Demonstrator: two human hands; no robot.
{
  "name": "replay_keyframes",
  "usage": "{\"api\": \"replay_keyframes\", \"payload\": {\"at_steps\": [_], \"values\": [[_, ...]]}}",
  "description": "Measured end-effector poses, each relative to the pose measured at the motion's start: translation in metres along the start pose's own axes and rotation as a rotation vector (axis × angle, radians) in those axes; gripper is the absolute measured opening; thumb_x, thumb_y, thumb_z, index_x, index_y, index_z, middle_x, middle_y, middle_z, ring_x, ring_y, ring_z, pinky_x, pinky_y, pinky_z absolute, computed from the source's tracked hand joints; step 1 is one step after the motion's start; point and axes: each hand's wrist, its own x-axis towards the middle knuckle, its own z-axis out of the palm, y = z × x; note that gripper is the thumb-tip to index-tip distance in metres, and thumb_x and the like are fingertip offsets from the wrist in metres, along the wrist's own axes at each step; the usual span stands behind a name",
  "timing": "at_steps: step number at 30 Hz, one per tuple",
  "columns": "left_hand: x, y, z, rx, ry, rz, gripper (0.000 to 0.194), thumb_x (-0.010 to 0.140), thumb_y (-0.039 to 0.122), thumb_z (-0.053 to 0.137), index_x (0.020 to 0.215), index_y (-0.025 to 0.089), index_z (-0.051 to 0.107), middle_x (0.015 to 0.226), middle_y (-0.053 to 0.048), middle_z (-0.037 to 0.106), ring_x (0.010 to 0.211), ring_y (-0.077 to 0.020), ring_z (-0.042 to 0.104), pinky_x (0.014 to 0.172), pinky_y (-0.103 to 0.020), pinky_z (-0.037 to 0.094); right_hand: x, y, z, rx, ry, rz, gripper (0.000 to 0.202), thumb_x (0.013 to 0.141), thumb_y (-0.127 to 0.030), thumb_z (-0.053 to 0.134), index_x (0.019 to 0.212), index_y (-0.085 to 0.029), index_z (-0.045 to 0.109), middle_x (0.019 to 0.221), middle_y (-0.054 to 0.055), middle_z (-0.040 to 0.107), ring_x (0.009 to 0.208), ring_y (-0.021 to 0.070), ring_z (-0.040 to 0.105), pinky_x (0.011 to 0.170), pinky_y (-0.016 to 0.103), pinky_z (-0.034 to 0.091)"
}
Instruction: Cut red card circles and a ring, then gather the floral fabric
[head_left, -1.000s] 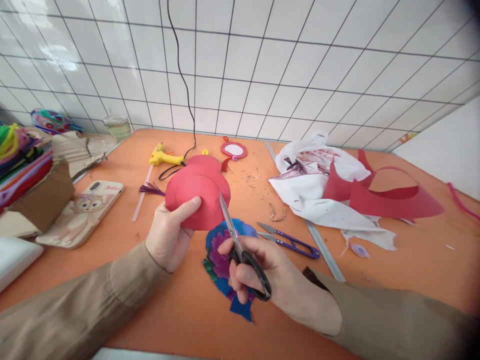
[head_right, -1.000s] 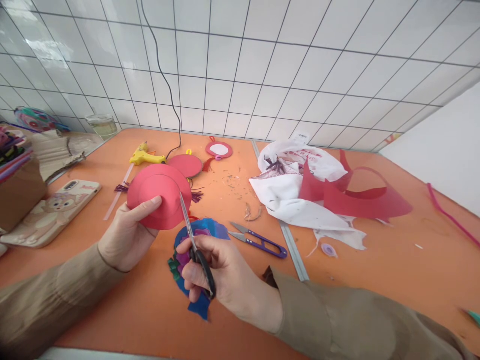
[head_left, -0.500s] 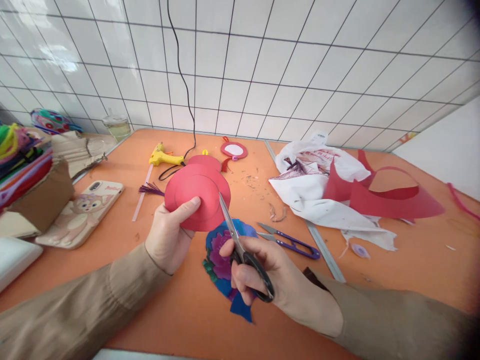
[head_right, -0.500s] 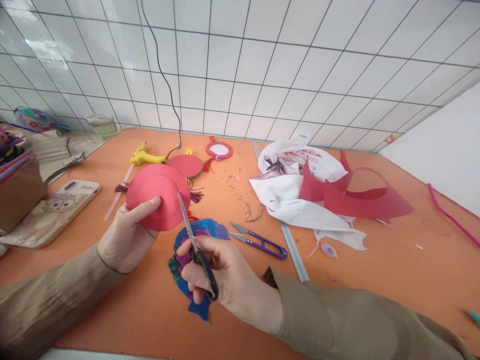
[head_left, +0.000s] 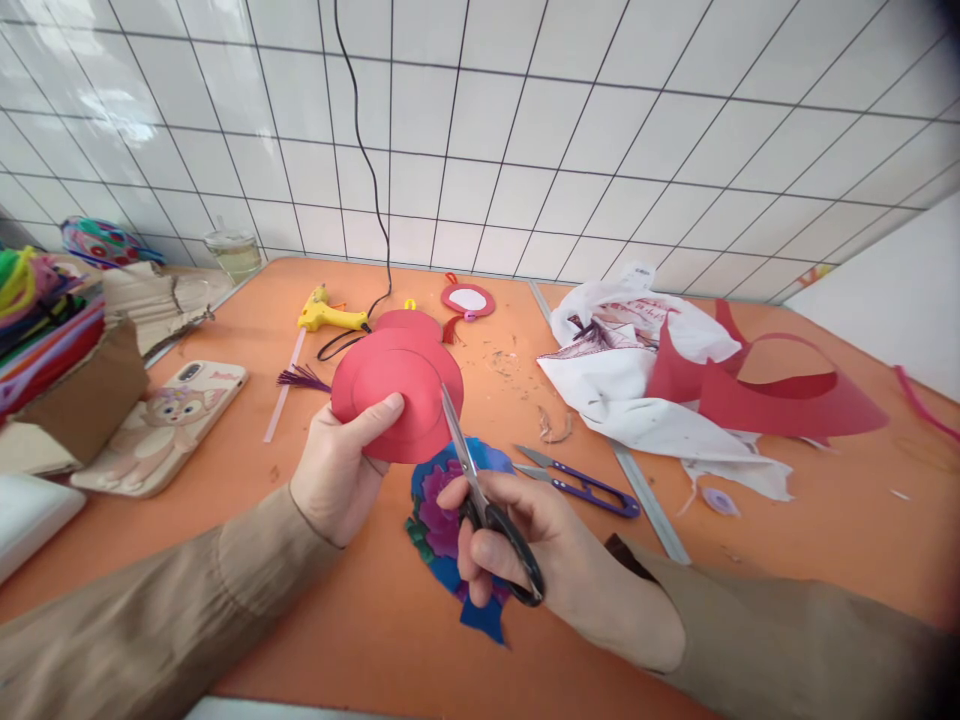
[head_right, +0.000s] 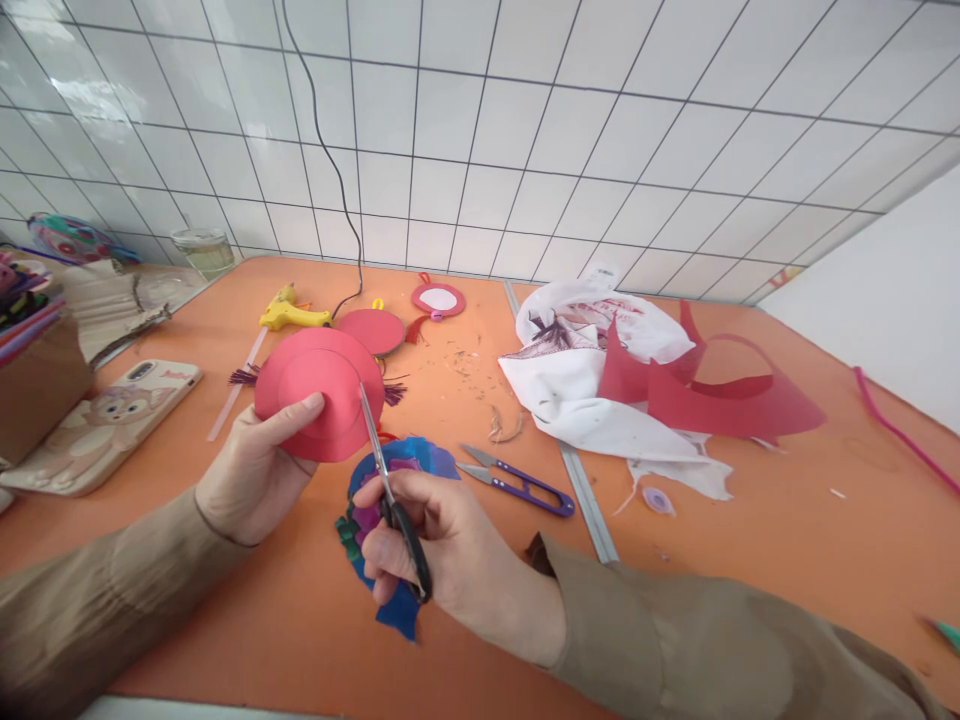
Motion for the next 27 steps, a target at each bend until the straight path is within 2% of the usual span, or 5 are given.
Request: {"api": "replay_keyframes", "payload": {"at_steps": [6,16,27], "values": [[0.0007,-0.0005,-0.001,0.019,-0.016,0.003,0.037,0.067,0.018,0.075,0.103,0.016,0.068,0.087,-0.007,0.075,0.084,-0.0232,0.069,0.074,-0.031,0.055,0.0011,0.0004,-0.0003,0.009,-0.006,-0.001,0.049,0.068,-0.052,0.07,0.093,-0.015,0.05,0.062,-0.003,0.057,0.051,0.0089,0.056,0.052,0.024,0.045],[0.0002,0.0,0.0003,-0.01,-0.008,-0.011,0.033,0.068,0.015,0.074,0.101,0.016,0.069,0.088,-0.005,0.075,0.084,-0.0202,0.069,0.072,-0.028,0.055,0.0012,-0.0008,0.0002,0.012,0.004,0.015,0.049,0.067,-0.053,0.07,0.091,-0.015,0.051,0.061,-0.004,0.055,0.049,0.0086,0.054,0.05,0.022,0.043],[-0.0006,0.0003,-0.0004,-0.003,-0.004,-0.013,0.031,0.067,0.016,0.075,0.097,0.015,0.069,0.089,-0.006,0.074,0.086,-0.0232,0.068,0.074,-0.032,0.055,0.0015,0.001,-0.0011,-0.003,-0.008,-0.001,0.044,0.07,-0.05,0.069,0.091,-0.016,0.051,0.061,-0.004,0.055,0.048,0.0079,0.053,0.05,0.023,0.042]]}}
